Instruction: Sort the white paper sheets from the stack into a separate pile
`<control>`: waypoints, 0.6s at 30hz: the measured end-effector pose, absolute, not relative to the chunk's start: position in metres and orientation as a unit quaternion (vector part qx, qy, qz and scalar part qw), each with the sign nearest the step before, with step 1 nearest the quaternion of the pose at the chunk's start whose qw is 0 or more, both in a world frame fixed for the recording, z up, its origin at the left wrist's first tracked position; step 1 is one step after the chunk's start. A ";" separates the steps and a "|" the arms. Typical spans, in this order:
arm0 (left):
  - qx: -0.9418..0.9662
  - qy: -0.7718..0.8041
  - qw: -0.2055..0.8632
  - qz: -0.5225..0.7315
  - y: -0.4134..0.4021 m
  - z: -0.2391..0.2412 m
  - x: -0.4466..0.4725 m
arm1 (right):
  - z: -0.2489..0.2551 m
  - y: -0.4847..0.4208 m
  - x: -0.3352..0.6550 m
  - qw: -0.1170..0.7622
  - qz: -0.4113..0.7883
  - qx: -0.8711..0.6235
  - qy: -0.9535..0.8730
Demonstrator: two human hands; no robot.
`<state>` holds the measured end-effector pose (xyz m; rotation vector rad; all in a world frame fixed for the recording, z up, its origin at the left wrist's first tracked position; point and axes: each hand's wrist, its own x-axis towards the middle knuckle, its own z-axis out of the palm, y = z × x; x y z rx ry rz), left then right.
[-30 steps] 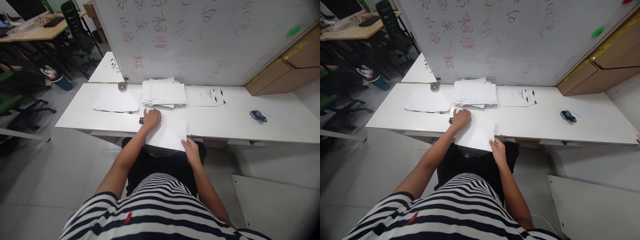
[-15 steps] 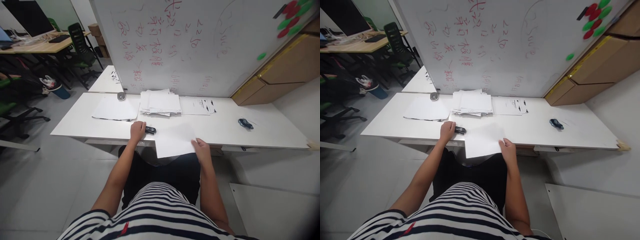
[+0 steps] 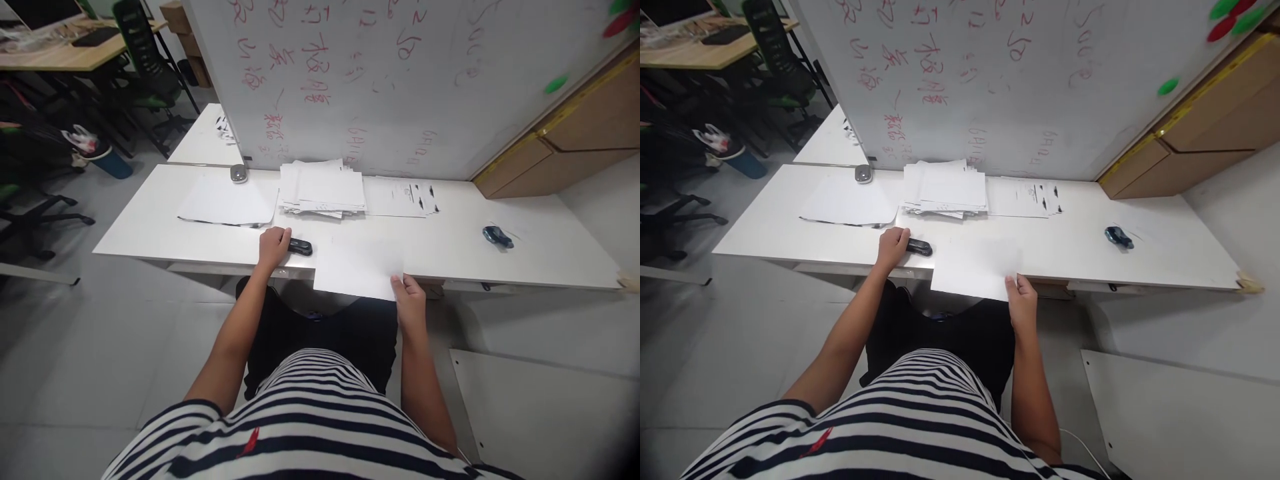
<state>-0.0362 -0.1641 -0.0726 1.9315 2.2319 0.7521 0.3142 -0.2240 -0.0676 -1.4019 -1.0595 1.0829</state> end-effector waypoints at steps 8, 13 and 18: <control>0.634 0.732 0.055 0.243 -0.164 -0.070 -0.035 | -0.076 -0.225 0.312 0.538 0.465 -0.575 -0.405; 0.633 0.731 0.053 0.248 -0.164 -0.073 -0.035 | -0.082 -0.217 0.321 0.564 0.457 -0.582 -0.366; 0.627 0.730 0.060 0.267 -0.160 -0.076 -0.039 | -0.075 -0.160 0.361 0.646 0.308 -0.598 -0.360</control>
